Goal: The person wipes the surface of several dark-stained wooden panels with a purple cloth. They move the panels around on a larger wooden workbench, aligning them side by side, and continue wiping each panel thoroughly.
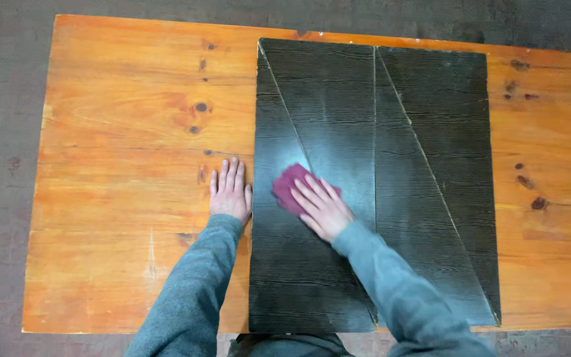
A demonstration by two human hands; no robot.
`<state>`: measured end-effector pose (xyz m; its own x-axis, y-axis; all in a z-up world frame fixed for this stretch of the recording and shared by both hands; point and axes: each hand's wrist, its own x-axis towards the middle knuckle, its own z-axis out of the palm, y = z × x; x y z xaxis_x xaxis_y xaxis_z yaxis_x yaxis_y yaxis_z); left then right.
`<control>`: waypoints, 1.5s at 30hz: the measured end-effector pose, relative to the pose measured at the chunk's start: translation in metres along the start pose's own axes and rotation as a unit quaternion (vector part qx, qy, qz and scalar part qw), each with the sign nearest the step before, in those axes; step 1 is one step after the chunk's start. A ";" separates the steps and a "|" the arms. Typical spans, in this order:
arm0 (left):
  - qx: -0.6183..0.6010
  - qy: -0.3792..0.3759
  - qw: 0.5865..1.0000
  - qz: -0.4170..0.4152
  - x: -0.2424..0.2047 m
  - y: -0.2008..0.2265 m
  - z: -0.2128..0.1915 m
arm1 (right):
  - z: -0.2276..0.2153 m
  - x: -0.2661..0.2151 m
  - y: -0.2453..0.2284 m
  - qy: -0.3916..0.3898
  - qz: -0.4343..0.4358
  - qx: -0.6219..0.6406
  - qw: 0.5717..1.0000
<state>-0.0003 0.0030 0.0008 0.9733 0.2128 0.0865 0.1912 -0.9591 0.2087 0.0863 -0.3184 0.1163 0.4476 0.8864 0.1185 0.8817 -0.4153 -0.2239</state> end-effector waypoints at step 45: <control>0.017 0.041 0.999 0.008 -0.001 0.003 -0.011 | -0.010 0.014 0.199 -0.011 0.242 -0.054 0.969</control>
<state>-0.0022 0.0024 0.0119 0.9629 0.2109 0.1684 0.1815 -0.9679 0.1740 0.2701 -0.3905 0.0833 0.8099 0.5866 0.0041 0.5809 -0.8010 -0.1445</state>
